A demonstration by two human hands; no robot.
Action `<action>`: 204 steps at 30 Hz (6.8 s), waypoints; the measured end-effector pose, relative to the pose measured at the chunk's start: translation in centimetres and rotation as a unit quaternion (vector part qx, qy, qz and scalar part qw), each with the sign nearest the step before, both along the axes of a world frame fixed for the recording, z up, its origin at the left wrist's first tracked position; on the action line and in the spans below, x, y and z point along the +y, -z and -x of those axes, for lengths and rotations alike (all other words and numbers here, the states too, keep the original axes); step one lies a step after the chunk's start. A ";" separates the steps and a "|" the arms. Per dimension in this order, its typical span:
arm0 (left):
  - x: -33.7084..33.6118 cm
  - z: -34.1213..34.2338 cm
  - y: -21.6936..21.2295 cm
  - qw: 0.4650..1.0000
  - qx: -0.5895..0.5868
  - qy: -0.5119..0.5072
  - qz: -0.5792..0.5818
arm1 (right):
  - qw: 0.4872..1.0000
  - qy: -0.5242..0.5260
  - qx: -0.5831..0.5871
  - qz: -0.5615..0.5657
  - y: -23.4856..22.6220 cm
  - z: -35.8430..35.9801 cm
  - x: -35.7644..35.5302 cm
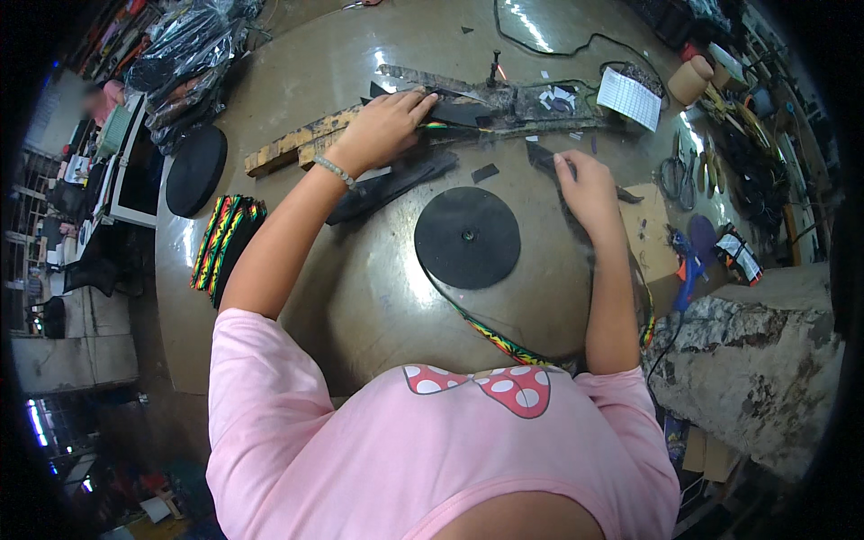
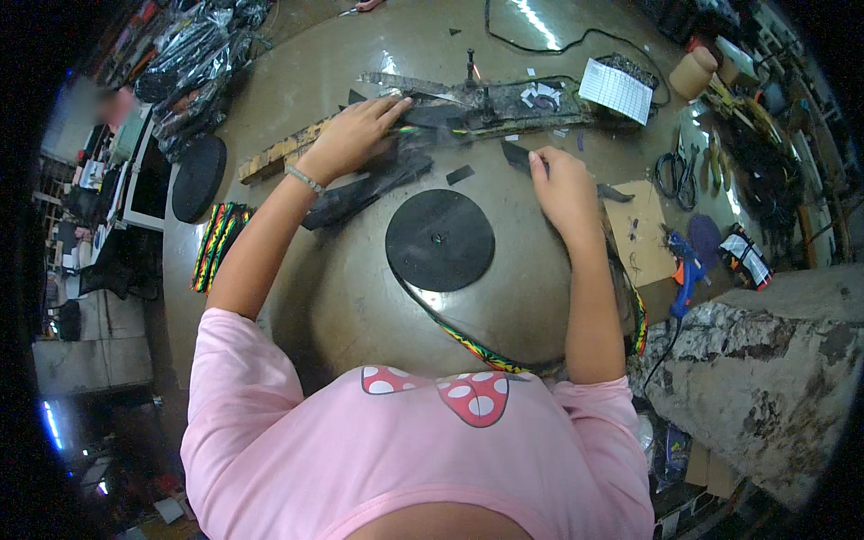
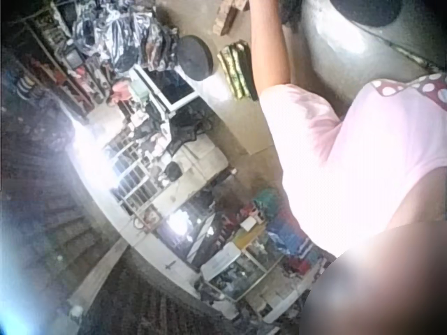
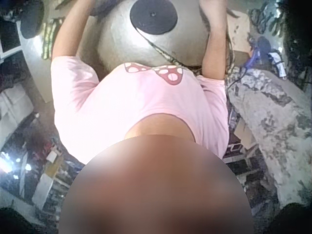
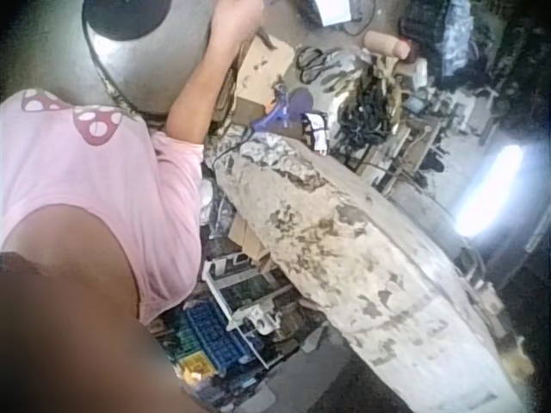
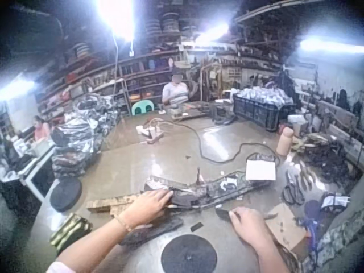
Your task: The person repeatedly picks up black fabric strips and colorful patterned bands from a table, aligns them, and places them into a stack. The person also handles a black circular base and a long patterned strap, moving them aside and back during the process.
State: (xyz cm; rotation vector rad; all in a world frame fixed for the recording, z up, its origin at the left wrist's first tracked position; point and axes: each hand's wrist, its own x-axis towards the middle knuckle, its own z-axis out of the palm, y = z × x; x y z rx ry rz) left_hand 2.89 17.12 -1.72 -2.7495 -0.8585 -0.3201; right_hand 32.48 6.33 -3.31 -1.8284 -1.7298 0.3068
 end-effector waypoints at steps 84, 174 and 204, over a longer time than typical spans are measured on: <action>-9.9 4.5 1.4 0.964 -0.200 -0.116 0.130 | 0.927 -0.373 0.031 0.010 -2.0 8.2 -6.5; -21.4 12.1 3.8 0.874 -0.349 -0.288 0.176 | 0.862 -0.498 0.032 0.093 2.6 19.3 1.2; -25.4 22.6 5.1 0.598 -0.585 -0.547 0.042 | 0.901 -0.393 0.060 0.175 1.2 38.8 5.0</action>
